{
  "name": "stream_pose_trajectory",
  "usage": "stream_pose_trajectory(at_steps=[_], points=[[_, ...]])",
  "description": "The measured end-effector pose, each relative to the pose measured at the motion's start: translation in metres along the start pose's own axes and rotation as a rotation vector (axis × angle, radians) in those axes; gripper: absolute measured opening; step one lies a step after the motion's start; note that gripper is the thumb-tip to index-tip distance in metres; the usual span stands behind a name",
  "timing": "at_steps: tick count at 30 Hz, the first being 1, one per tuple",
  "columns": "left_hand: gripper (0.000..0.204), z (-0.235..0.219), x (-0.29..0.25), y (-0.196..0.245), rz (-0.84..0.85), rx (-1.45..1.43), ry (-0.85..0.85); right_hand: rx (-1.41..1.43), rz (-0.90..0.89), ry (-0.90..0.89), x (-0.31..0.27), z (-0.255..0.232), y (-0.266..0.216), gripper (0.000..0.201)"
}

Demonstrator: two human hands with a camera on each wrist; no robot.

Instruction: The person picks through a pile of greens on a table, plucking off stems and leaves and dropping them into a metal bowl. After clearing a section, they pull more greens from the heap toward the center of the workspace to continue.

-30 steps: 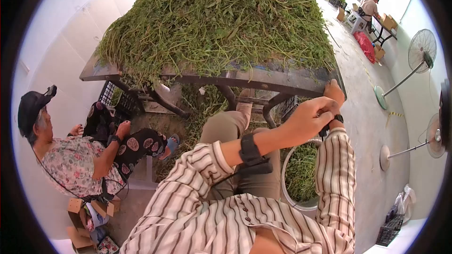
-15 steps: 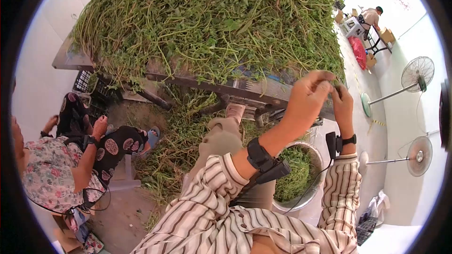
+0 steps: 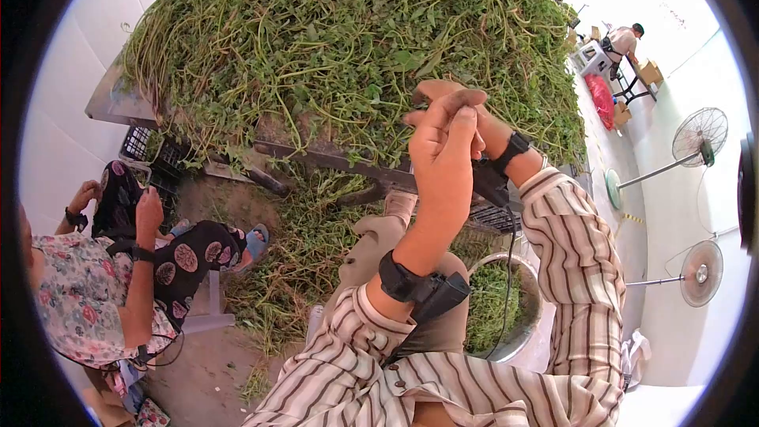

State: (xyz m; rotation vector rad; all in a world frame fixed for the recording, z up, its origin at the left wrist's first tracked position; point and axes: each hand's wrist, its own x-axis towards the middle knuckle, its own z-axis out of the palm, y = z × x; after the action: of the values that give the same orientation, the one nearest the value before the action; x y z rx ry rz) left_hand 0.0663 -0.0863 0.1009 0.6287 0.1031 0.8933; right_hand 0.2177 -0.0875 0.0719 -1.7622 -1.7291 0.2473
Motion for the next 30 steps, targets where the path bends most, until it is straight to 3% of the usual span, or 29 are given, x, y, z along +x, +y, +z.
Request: stream_pose_trajectory(at_steps=[3, 5, 9, 11, 13, 14, 15, 17, 23, 26, 30], points=[[0.017, -0.005, 0.001, -0.002, -0.007, 0.003, 0.007, 0.505, 0.322, 0.107, -0.004, 0.003, -0.022, 0.017], [0.017, -0.006, 0.002, 0.000, -0.028, 0.014, 0.016, -0.315, 0.092, -0.103, 0.006, -0.010, -0.004, 0.015], [0.018, -0.007, 0.002, 0.000, -0.130, -0.010, 0.007, -0.309, 0.318, 0.014, 0.001, -0.050, -0.010, 0.015], [0.019, -0.009, 0.004, -0.004, -0.190, -0.029, -0.002, -0.218, 0.298, 0.288, -0.009, -0.078, 0.000, 0.021], [0.019, -0.010, 0.004, -0.009, -0.249, -0.049, -0.013, 0.445, 0.586, 0.480, -0.020, -0.107, -0.018, 0.020], [0.020, -0.010, 0.004, -0.011, -0.288, -0.082, -0.013, 0.527, 0.591, 0.551, -0.026, -0.114, -0.019, 0.019], [0.020, -0.009, 0.004, -0.013, -0.327, -0.115, -0.012, 0.516, 0.593, 0.556, -0.034, -0.119, -0.015, 0.019], [0.021, -0.007, 0.003, -0.016, -0.351, -0.115, -0.030, 0.251, 0.826, 0.401, -0.052, -0.122, -0.006, 0.020], [0.022, 0.001, 0.000, -0.031, -0.450, -0.007, -0.060, 0.566, 0.632, 0.571, -0.077, -0.121, -0.031, 0.022], [0.023, 0.006, -0.003, -0.036, -0.495, 0.128, -0.061, 0.804, 0.586, 0.485, -0.089, -0.106, -0.037, 0.018], [0.025, 0.009, -0.005, -0.046, -0.489, 0.130, -0.073, 0.820, 0.621, 0.413, -0.102, -0.082, -0.063, 0.016]])
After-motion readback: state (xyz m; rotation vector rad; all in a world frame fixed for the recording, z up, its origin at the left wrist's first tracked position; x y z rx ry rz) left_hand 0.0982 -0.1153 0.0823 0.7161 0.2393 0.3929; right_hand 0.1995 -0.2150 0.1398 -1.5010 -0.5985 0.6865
